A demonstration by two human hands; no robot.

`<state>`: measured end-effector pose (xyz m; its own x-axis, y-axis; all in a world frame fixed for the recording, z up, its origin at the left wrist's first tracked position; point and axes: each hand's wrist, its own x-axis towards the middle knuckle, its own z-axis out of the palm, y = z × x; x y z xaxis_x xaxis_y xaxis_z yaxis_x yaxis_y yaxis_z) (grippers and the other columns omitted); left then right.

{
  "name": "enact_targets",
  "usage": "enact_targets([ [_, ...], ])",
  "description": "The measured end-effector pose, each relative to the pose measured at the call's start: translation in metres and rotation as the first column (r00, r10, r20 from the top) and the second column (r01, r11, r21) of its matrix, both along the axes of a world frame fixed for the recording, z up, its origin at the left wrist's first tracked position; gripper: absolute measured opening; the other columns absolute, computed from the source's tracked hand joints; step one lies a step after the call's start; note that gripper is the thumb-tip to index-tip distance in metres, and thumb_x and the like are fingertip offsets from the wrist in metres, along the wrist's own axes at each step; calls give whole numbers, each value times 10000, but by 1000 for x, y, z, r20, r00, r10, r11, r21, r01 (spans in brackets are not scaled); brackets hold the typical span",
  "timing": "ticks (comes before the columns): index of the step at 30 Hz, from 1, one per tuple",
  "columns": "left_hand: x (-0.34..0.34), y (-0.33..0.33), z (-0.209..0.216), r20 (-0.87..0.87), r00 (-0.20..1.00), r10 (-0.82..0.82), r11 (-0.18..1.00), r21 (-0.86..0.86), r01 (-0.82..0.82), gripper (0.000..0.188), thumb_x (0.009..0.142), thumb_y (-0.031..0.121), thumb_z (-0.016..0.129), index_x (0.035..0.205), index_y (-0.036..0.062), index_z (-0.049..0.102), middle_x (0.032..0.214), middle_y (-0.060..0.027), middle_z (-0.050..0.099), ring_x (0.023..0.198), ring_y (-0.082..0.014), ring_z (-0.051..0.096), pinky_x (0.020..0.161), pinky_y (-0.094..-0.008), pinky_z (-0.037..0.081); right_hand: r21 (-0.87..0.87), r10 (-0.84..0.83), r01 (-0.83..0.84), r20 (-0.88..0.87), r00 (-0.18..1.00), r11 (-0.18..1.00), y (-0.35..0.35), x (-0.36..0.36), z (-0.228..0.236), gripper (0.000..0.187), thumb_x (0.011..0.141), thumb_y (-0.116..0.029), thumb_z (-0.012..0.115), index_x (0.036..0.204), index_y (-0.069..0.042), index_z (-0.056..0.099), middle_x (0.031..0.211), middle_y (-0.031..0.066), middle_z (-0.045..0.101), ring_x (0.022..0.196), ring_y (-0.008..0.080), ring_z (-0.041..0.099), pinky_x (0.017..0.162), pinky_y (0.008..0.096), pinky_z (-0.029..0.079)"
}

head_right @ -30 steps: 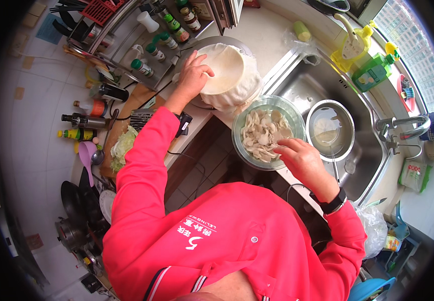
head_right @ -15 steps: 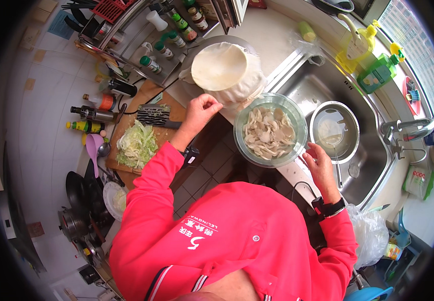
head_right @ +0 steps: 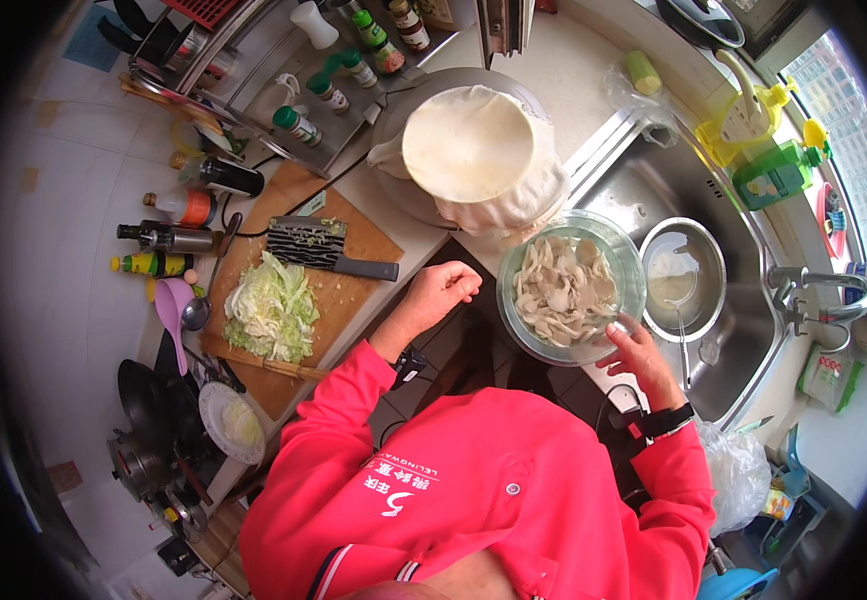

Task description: The person washes and drains enoki mushrooms in a colander at the sink, then places them into a cloth-lined bowl. They then chop cabbage on a cutting board with a cleaver and gather the chopped pieces.

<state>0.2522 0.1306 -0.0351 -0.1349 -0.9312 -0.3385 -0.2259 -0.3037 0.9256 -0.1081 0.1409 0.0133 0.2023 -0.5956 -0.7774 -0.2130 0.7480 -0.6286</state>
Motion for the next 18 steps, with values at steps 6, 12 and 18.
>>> enact_targets([
  [6,30,-20,5,-244,860,449,893,88,-441,251,963,275,555,983,31,611,762,-39,635,602,-92,613,532,-202,490,13,-170,170,25,985,985,11,10,-3,679,884,-192,509,1458,13,211,998,169,676,690,201,654,581,276,530],
  [12,61,-57,34,-314,795,519,845,53,-532,385,981,221,512,1273,-27,473,1030,-151,612,695,-207,674,570,-270,556,0,-205,205,-84,975,979,24,-6,19,647,868,-142,457,1452,10,222,945,196,681,673,211,655,541,264,533],
  [18,71,-83,43,-387,795,468,877,94,-471,403,928,259,600,1206,-7,482,1050,-144,589,789,-234,666,580,-316,579,2,-236,238,-125,964,971,30,-16,36,607,890,-149,484,1438,6,275,970,151,663,731,218,661,641,307,542],
])
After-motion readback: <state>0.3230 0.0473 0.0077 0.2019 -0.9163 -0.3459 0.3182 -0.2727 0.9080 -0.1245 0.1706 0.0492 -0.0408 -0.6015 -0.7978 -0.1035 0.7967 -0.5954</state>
